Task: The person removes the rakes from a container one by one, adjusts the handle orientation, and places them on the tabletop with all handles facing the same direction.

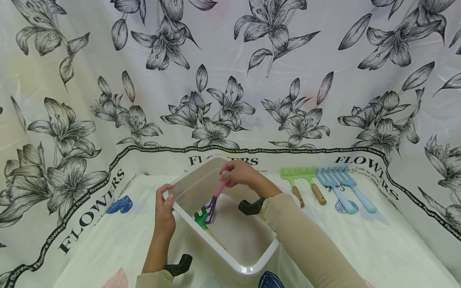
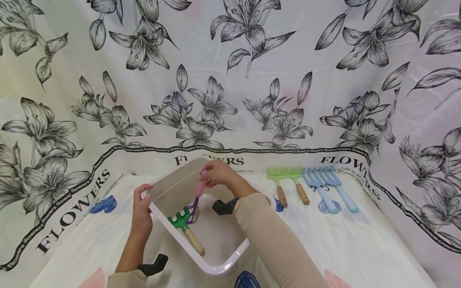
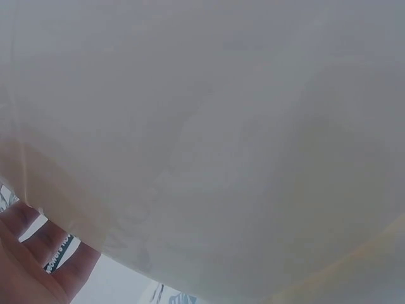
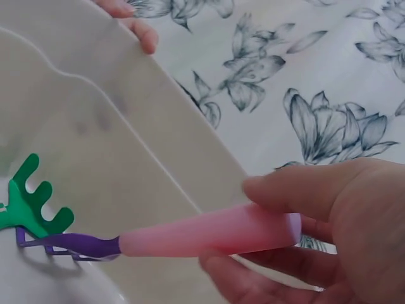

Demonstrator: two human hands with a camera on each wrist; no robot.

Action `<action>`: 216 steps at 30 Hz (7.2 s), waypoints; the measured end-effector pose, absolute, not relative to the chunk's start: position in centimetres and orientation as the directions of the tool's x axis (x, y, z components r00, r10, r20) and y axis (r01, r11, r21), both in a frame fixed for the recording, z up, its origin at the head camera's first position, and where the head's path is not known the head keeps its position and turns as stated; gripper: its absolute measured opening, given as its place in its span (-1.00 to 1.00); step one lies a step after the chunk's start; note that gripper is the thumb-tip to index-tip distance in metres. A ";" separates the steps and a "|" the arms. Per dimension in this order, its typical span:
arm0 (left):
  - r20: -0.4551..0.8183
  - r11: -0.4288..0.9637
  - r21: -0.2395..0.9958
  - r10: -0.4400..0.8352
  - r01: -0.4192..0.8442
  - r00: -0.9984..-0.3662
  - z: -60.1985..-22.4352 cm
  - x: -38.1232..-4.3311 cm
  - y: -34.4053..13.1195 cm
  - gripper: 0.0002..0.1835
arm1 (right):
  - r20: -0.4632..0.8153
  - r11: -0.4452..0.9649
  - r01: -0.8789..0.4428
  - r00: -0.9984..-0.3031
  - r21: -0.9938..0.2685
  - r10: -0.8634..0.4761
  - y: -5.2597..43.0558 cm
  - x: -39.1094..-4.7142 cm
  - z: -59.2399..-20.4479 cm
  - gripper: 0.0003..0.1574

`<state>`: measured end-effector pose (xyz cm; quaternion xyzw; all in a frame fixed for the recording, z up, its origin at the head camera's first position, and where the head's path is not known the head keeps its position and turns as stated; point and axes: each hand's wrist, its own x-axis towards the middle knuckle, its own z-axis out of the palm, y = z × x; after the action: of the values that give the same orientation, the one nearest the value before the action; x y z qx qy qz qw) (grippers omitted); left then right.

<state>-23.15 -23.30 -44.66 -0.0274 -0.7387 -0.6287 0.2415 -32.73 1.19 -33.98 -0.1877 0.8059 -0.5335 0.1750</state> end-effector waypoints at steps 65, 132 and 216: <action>0.356 0.224 0.927 -0.269 0.302 -0.895 -44.2 -22.8 -23.2 -0.55 | 0.232 -0.228 -0.278 -0.950 -0.933 0.210 20.3 -28.2 -36.8 -0.81; 0.322 0.228 0.937 -0.269 0.265 -0.908 -44.0 -22.4 -23.2 -0.57 | 0.171 -0.062 -0.322 -0.644 -0.945 0.746 34.5 -25.7 -39.2 -0.71; 0.357 0.207 0.928 -0.252 0.310 -0.899 -44.0 -22.3 -23.2 -0.56 | 0.026 0.455 0.456 -0.684 -0.764 0.729 44.8 -21.8 -50.4 -0.51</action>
<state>-22.30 -23.19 -44.05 -0.0193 -0.7441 -0.6293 0.2233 -21.82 44.83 -50.42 0.3552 0.8342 -0.3823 -0.1781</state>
